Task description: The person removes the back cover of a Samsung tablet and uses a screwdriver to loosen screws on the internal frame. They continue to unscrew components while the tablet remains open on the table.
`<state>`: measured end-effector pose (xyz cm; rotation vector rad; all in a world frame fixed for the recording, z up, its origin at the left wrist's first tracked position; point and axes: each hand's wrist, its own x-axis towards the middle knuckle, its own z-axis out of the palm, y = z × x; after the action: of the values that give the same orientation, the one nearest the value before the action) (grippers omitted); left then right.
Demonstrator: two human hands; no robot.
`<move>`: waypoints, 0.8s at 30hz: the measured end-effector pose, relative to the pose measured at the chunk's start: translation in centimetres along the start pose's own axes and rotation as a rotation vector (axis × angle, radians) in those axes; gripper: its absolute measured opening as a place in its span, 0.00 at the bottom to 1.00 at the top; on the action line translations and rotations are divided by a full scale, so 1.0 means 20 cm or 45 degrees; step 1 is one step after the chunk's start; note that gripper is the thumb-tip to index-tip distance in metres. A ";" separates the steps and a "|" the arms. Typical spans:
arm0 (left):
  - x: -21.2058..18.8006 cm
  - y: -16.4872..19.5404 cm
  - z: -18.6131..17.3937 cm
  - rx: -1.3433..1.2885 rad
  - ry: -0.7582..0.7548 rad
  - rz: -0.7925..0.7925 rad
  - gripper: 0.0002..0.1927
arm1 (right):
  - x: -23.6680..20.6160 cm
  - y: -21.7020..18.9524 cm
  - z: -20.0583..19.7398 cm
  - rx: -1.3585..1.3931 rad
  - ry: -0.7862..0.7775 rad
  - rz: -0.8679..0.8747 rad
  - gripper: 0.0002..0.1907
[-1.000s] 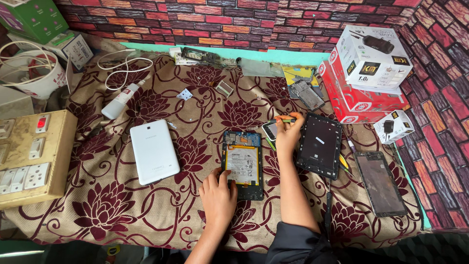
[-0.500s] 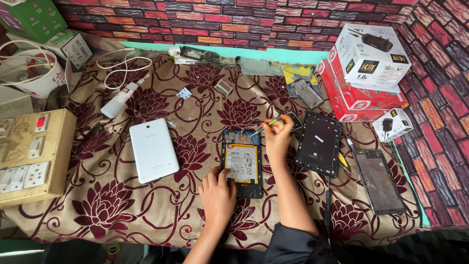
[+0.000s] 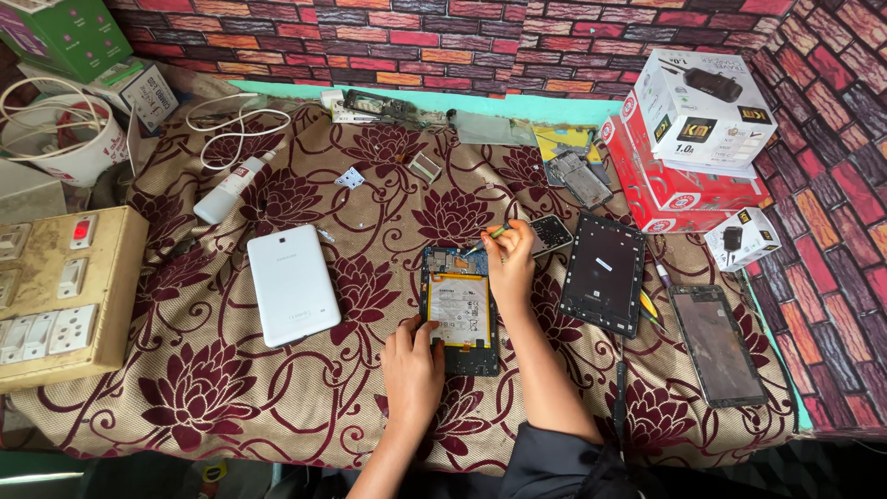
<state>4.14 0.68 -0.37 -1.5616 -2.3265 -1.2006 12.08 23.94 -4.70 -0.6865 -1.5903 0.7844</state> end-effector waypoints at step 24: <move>0.00 0.00 -0.01 0.016 -0.001 0.005 0.16 | 0.02 -0.09 0.06 -0.386 0.026 -0.263 0.30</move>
<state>4.11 0.65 -0.15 -1.5622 -2.3255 -1.1830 10.83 23.07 -3.23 -0.7280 -1.7479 0.3870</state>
